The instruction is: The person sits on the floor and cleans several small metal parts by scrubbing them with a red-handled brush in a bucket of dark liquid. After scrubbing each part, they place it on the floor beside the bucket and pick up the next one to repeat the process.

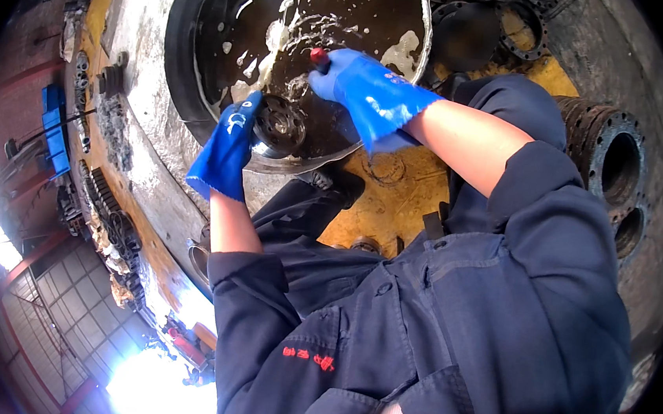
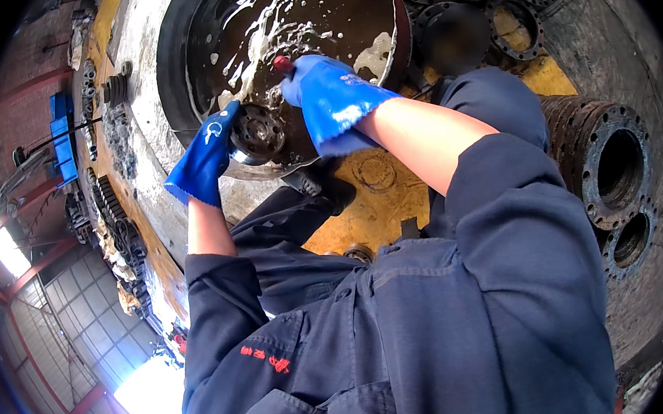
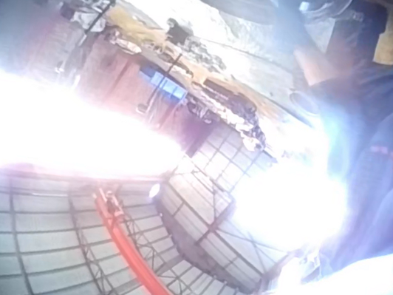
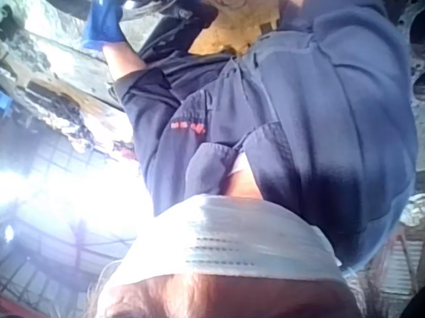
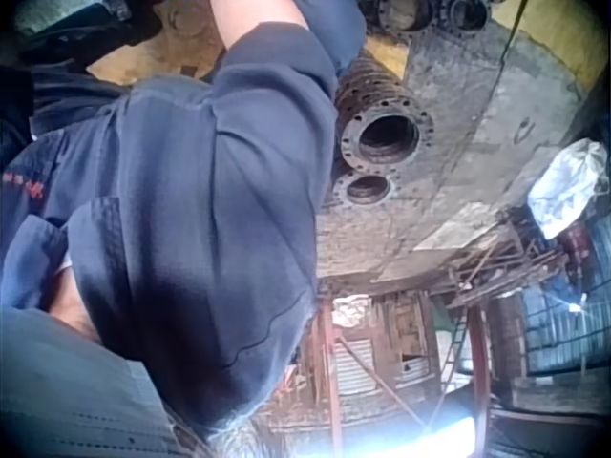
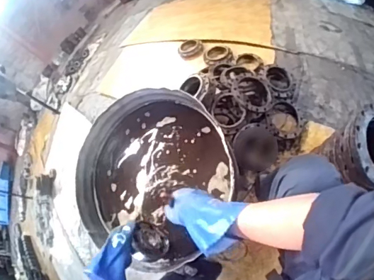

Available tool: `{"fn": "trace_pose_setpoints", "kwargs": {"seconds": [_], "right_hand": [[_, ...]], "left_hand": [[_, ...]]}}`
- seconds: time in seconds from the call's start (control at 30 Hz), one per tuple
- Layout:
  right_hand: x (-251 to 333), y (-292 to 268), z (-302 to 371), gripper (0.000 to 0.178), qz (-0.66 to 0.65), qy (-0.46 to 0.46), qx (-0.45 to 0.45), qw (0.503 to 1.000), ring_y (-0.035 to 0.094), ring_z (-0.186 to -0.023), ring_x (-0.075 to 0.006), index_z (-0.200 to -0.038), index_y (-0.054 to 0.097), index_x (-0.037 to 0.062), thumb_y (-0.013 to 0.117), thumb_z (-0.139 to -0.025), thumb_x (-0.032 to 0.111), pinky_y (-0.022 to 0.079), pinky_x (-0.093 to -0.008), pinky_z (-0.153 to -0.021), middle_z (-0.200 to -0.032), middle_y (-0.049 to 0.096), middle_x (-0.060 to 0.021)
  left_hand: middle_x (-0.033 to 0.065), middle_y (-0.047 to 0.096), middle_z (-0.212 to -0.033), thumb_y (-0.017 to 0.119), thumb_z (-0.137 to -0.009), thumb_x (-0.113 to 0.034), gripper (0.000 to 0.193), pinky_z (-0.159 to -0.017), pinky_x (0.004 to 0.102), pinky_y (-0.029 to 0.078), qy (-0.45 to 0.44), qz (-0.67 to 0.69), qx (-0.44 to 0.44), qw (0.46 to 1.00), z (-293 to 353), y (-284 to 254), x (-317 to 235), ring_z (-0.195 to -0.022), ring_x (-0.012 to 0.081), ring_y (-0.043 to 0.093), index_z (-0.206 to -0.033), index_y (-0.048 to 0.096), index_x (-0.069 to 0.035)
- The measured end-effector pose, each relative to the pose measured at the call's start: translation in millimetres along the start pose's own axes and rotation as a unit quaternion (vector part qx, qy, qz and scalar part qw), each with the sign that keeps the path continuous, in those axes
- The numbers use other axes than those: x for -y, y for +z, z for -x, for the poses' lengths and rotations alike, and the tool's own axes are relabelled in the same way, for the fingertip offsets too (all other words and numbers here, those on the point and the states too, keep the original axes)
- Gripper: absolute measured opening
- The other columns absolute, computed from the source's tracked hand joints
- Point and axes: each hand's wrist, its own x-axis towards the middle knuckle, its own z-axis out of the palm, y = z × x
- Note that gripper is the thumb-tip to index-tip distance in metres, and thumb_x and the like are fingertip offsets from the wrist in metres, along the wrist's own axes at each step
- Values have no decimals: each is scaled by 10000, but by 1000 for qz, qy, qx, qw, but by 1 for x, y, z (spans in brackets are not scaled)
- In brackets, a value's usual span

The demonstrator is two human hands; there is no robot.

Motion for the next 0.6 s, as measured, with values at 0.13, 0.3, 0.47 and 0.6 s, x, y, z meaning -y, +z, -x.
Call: {"fn": "trace_pose_setpoints", "kwargs": {"seconds": [0.13, 0.3, 0.47, 0.6], "right_hand": [[27, -34, 34, 407, -136, 19, 75, 988, 712, -951, -221, -1160, 742, 84, 610, -971, 420, 528, -361, -901, -1029, 751, -139], [4, 12, 25, 314, -144, -288, 18, 947, 656, -859, -171, -1283, 686, 87, 488, -1040, 94, 514, -347, -794, -997, 724, -94], [9, 11, 51, 331, -370, -129, 169, 904, 671, -914, -117, -1332, 665, 55, 461, -1071, 69, 540, -279, -810, -1046, 720, -56], [1, -9, 60, 288, -60, -266, 159, 949, 690, -882, -188, -1262, 671, 63, 512, -1023, 35, 551, -318, -843, -1043, 709, -97]], "left_hand": [[59, 735, -958, 555, -1079, -482, 536, -680, 283, 522, 23, 15, -45, 999, -8, -1, 17, -783, 137, 651, -1177, 728, 16], [65, 742, -956, 480, -1117, -469, 549, -682, 284, 556, 56, 102, -59, 991, -8, 2, 33, -774, 150, 681, -1198, 713, 22], [75, 740, -973, 434, -1133, -467, 562, -706, 293, 561, 60, 96, -90, 989, 3, 13, 30, -796, 167, 692, -1207, 702, 22], [76, 737, -975, 432, -1134, -459, 547, -709, 301, 555, 54, 49, -94, 993, 4, 10, 29, -797, 167, 686, -1206, 701, 12]]}}
